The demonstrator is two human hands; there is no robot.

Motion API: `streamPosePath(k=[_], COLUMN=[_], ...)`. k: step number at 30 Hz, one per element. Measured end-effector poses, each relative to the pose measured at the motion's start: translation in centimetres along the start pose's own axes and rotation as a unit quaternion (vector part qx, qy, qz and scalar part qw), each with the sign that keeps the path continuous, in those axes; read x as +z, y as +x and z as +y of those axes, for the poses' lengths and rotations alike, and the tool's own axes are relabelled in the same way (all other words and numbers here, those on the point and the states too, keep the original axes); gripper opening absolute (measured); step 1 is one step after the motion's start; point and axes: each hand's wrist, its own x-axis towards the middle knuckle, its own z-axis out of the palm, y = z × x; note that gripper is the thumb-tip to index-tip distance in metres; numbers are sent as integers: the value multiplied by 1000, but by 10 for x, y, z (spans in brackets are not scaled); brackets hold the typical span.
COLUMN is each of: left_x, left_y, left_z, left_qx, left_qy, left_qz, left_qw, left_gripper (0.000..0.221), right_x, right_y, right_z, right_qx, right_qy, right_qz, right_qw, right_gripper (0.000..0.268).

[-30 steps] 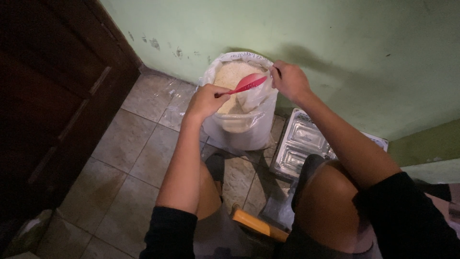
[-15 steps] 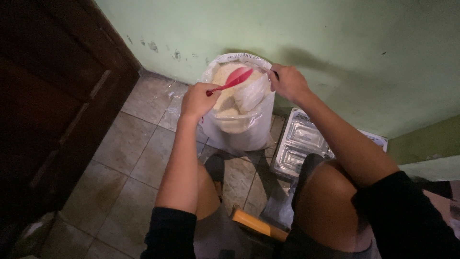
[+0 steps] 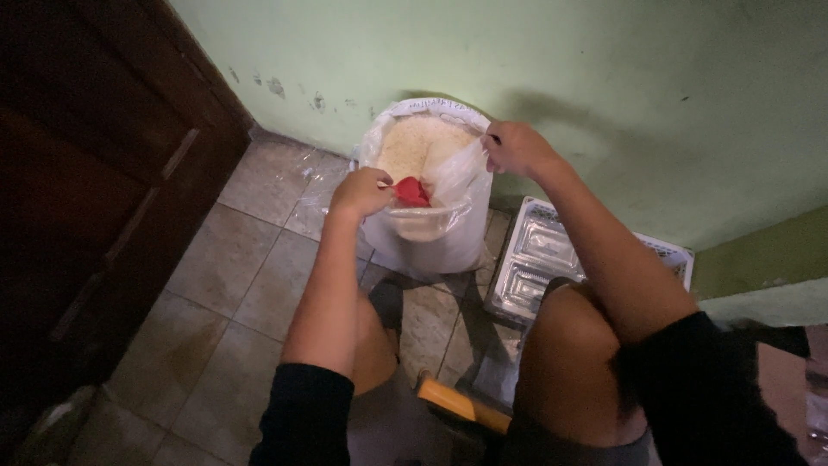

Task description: The person scoops grain from a large bag into small plastic bags using a red scoop and then places the small bags into a plastic crate.

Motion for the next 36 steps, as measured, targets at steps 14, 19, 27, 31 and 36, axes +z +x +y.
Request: streamPosePath(k=[14,19,27,31,36], left_x=[14,25,13,29,30], left_y=[9,20,2,14,9], left_z=[67,64,67,62,59], left_qx=[84,75,93,88,102], left_qy=[-43,-35,-27,2,53], left_qz=[71,36,27,46,66], left_qw=[993,996,995,995,991], left_gripper=[50,35,27,25,23], right_x=[34,39,17,18,15], right_y=[19,-4,-46,-47,-48], right_z=[-34,-40,-56,-44,-43], right_qx=[-56,-114,-111,-107,-133], right_qy=[84,109,16,-8,-22], right_qz=[-1,31,-7,-20,-10], right_qw=[995,987,994,994,991], right_gripper=[29,22,15,18,17])
